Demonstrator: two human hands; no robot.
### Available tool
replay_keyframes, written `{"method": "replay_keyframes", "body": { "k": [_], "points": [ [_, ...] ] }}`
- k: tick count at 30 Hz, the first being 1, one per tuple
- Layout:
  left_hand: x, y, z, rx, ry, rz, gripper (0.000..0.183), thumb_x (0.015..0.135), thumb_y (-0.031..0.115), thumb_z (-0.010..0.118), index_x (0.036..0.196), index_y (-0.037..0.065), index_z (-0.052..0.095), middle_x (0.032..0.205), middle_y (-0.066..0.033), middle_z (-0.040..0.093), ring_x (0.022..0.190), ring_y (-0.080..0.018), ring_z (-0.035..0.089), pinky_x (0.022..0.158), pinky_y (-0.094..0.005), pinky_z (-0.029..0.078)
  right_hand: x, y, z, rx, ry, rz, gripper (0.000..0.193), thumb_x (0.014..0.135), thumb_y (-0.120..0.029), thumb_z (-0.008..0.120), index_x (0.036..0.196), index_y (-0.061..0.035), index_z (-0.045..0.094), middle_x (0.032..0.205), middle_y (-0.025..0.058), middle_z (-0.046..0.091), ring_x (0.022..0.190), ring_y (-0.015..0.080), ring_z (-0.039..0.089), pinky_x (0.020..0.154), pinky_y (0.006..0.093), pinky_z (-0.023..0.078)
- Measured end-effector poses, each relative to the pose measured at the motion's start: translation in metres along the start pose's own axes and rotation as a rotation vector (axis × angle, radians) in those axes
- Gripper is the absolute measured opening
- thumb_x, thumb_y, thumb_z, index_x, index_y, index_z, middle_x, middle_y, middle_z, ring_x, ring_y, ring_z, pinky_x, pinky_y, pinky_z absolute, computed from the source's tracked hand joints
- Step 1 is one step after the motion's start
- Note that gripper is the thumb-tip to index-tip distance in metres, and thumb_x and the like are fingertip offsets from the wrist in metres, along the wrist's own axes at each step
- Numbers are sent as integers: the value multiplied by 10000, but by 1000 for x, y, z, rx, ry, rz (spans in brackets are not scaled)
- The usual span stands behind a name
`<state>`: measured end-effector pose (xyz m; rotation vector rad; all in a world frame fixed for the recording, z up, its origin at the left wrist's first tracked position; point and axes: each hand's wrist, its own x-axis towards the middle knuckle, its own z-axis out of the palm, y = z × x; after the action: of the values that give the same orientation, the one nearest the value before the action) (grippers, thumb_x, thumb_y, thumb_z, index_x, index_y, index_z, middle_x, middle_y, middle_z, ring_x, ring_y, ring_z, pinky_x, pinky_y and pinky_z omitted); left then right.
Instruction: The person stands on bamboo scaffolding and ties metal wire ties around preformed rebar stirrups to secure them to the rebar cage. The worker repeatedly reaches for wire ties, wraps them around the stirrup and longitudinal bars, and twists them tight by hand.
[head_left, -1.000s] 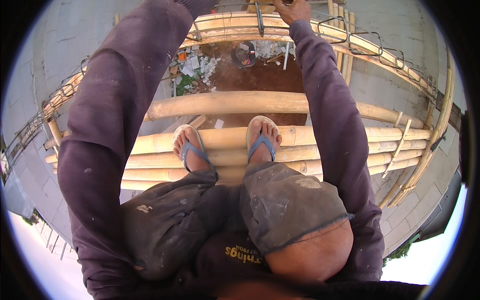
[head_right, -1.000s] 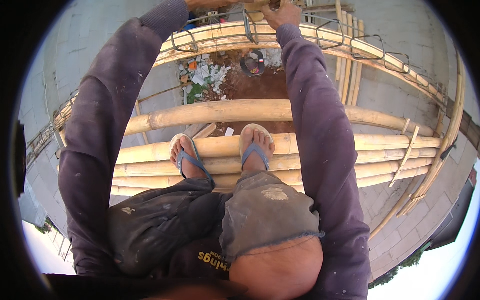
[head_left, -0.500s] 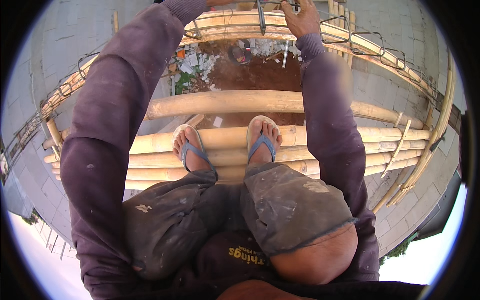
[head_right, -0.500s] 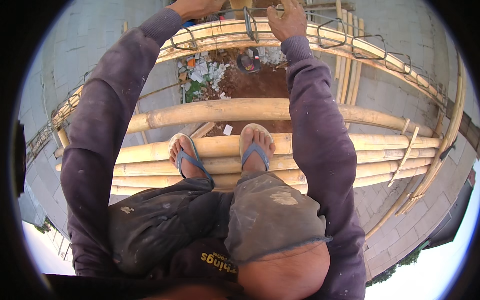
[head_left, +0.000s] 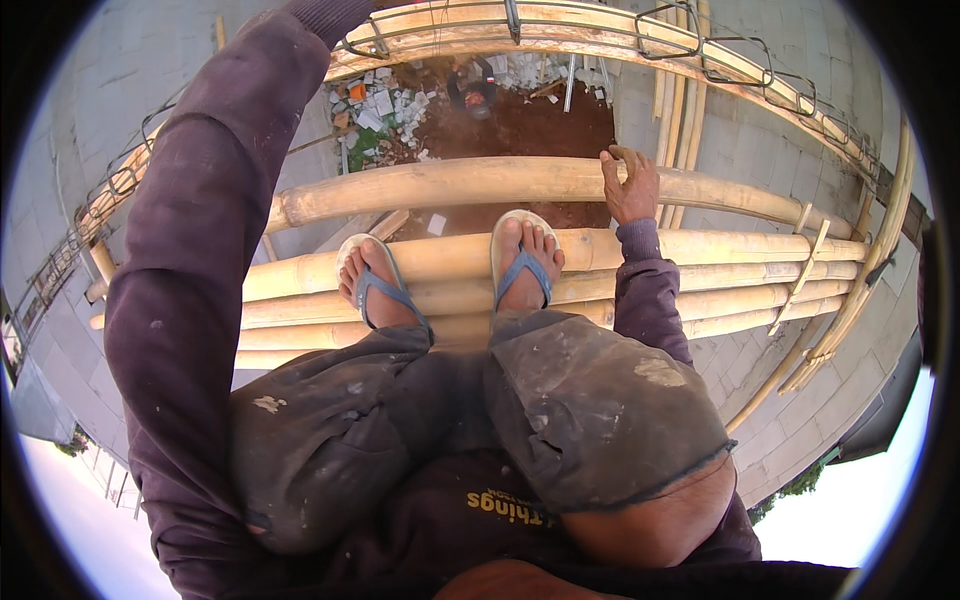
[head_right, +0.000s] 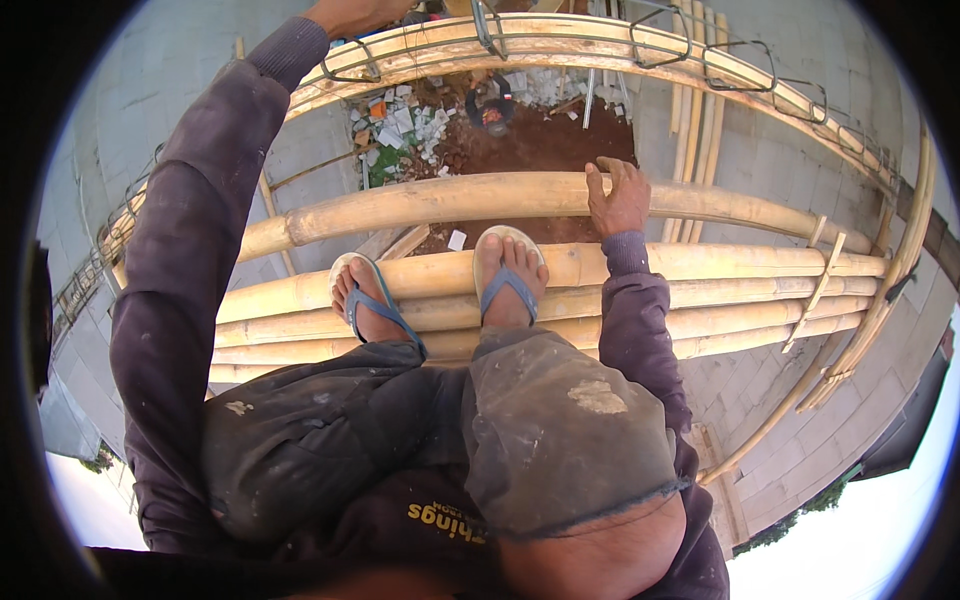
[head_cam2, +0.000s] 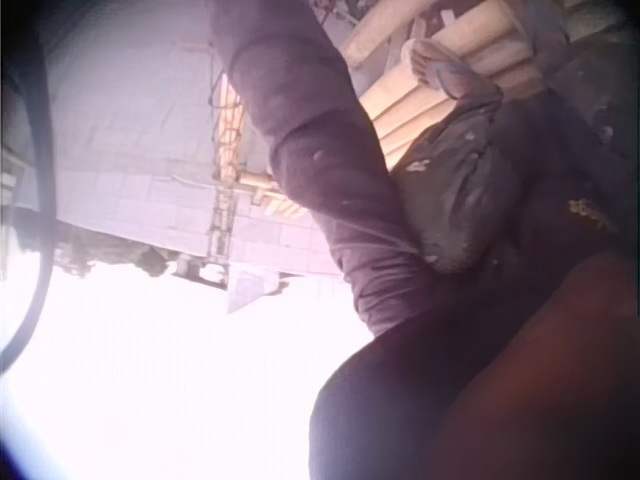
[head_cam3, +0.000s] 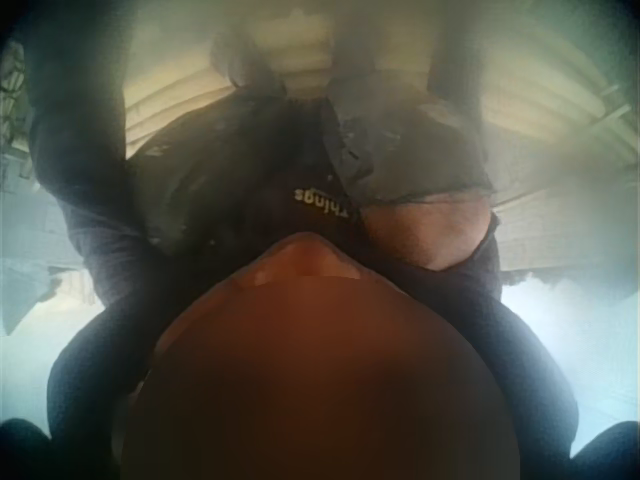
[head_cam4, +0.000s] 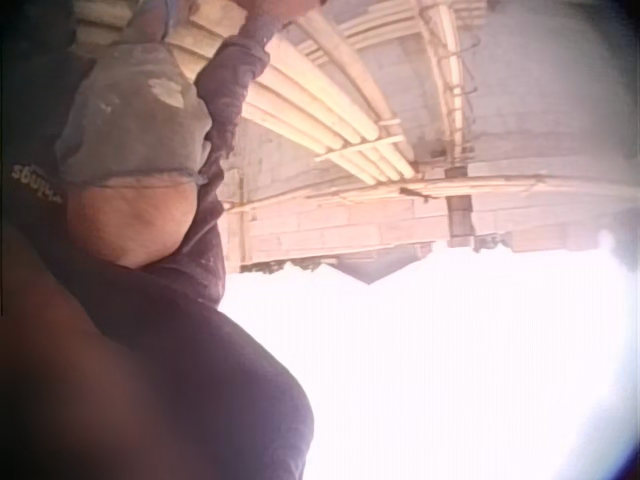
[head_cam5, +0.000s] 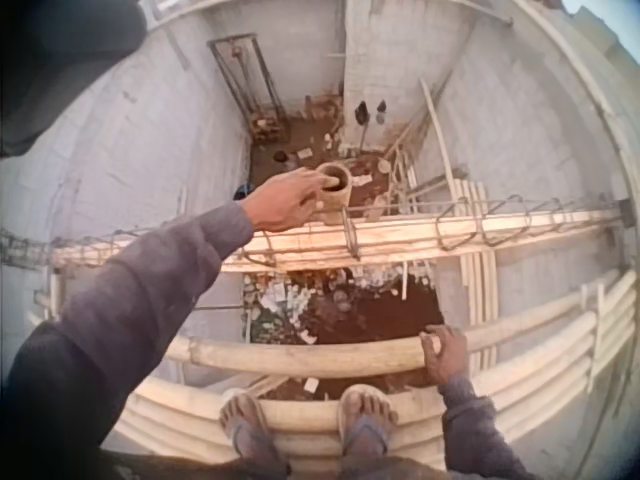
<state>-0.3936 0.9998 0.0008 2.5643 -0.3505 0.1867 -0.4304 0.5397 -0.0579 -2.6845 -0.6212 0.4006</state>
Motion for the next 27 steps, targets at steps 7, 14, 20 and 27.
{"method": "replay_keyframes", "body": {
  "k": [7, 14, 20, 27],
  "points": [
    [7, 6, -5, -15, -100, -57, 371, 858, 144, 564, 1198, 17, 643, 1184, -233, 651, 1129, -415, 596, 980, -481, 481, -41, 14, 18, -137, 138, -3, 400, 971, -433, 581, 1085, -69, 700, 1083, 176, 685, 1094, 379, 593, 966, 481, 435],
    [8, 11, -9, 59, -159, -77, 410, 826, 156, 592, 1212, 32, 650, 1219, -225, 642, 1174, -396, 577, 1023, -472, 461, -69, 8, 3, -215, -66, 131, 402, 959, -441, 564, 1047, -79, 715, 1063, 145, 686, 1075, 330, 592, 990, 472, 411],
    [12, 7, -7, 36, -196, -49, 460, 801, 150, 592, 1244, 37, 633, 1243, -225, 631, 1193, -408, 559, 1037, -488, 445, -70, 6, 3, -158, -95, 176, 369, 965, -422, 557, 1020, -93, 716, 1002, 118, 701, 1016, 303, 615, 939, 447, 418],
    [21, 16, -25, 41, -370, -55, 493, 807, 152, 574, 1280, 19, 607, 1266, -267, 608, 1195, -452, 554, 1041, -512, 439, -77, 13, -3, -110, 91, 106, 324, 956, -389, 597, 1009, -88, 708, 1039, 119, 689, 1046, 316, 594, 956, 449, 421]
  ]
}}
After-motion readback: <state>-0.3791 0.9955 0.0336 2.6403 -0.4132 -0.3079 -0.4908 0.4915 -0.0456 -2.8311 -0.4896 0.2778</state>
